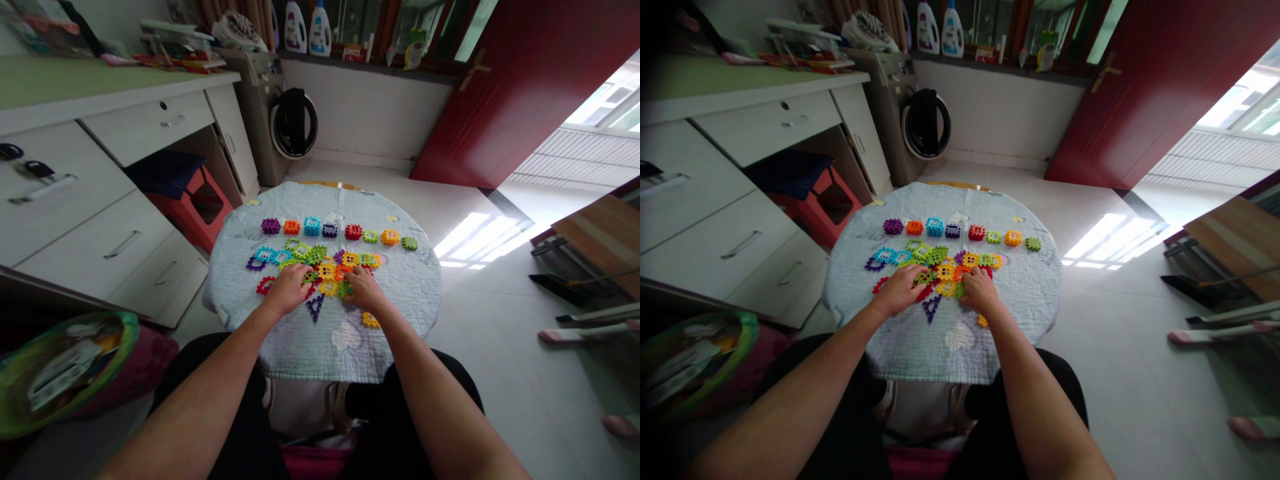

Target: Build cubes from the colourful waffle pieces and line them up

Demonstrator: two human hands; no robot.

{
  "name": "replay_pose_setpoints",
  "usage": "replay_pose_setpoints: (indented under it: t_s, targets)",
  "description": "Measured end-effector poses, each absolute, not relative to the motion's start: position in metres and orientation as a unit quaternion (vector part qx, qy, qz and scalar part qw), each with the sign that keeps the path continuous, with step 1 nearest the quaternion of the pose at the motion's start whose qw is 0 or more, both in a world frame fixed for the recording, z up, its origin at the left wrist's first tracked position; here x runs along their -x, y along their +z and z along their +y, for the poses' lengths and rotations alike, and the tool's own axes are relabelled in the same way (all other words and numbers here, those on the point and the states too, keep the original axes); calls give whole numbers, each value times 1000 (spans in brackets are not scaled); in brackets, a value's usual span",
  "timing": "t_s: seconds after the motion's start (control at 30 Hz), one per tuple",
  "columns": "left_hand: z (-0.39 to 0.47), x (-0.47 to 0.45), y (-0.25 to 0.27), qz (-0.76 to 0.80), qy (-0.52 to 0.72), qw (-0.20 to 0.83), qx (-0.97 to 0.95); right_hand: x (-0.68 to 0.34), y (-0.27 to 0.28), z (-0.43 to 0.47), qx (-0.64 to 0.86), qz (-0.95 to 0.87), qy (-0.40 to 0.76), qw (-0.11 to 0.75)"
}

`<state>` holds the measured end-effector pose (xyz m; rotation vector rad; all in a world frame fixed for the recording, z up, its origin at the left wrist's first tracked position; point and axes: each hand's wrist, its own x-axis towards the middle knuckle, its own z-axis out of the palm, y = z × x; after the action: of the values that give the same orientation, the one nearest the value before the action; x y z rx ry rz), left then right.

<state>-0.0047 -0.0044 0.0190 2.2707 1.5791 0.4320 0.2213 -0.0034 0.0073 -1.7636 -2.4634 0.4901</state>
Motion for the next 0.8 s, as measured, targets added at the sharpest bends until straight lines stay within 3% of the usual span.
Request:
replay_pose_setpoints:
  t_s: [0.23,0.57,0.8]
  targets:
    - [2,6,12,561,172,169,-791,-226,17,0,563,-777,217,178]
    - [8,30,12,609,171,166,-756,-255,18,7,623,-741,185,169]
    - [7,24,13,600,147,184,-764,-292,28,9,672,-681,195,217]
